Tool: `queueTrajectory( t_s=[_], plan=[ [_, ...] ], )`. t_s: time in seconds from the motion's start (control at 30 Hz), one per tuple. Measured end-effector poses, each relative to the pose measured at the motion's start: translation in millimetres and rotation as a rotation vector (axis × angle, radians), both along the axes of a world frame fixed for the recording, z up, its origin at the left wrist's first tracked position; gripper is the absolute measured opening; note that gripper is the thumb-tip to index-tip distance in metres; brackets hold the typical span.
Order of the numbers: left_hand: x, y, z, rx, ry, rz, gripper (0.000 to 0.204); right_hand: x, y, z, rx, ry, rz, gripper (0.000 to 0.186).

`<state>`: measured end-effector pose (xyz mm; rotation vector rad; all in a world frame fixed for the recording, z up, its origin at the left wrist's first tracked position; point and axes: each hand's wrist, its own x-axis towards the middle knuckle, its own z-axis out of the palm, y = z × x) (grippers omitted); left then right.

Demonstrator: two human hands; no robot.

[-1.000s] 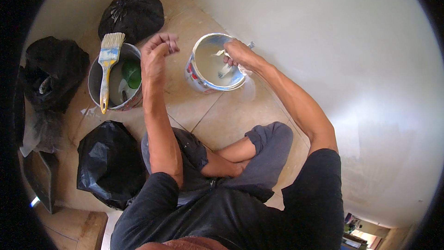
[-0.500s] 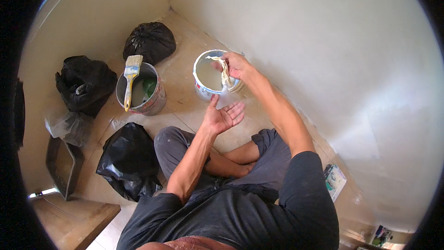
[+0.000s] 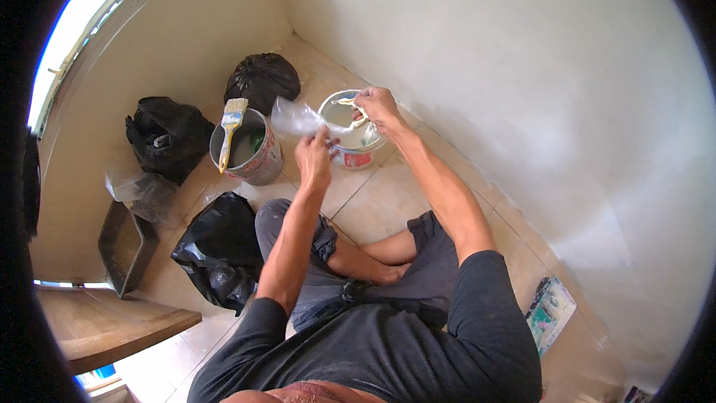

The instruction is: The person mixes white paint in a bucket using a wooden stick and pours green liquid from a small container into the bucket.

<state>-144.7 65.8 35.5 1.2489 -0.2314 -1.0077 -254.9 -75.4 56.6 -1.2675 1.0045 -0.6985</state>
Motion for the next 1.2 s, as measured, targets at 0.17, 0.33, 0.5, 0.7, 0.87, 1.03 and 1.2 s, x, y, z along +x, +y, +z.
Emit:
queueTrajectory(
  t_s=[0.17, 0.33, 0.5, 0.7, 0.87, 1.03, 1.2],
  plan=[
    [42.7, -61.1, 8.7, 0.041, -0.796, 0.022, 0.026, 10.6, -6.4, -2.5, -0.023, -0.065, 0.036, 0.013],
    [38.3, -76.4, 11.0, 0.146, -0.99, -0.372, 0.033, 9.0, -19.0, -18.7, -0.13, 0.044, 0.017, 0.01],
    [30.1, -68.2, 22.2, 0.13, -1.0, -0.603, 0.048, 16.0, -25.6, -20.7, 0.053, 0.023, -0.141, 0.011],
    [45.9, -69.0, 5.3, 0.06, -0.901, -0.593, 0.055, 39.5, -20.0, -14.9, 0.263, -0.044, -0.233, 0.011],
    [44.5, -73.0, -13.5, -0.031, -0.877, -0.478, 0.042, 45.6, -25.1, -32.1, 0.231, -0.176, -0.198, 0.008],
    [23.5, -70.2, -4.6, 0.067, -1.077, -0.349, 0.035, 24.6, -15.5, -18.3, -0.633, 0.495, -0.07, 0.023],
    [18.7, -59.0, 19.7, 0.017, -1.13, -0.416, 0.019, 8.0, -3.9, 14.6, -1.524, 0.597, -0.153, 0.029]
  ],
)
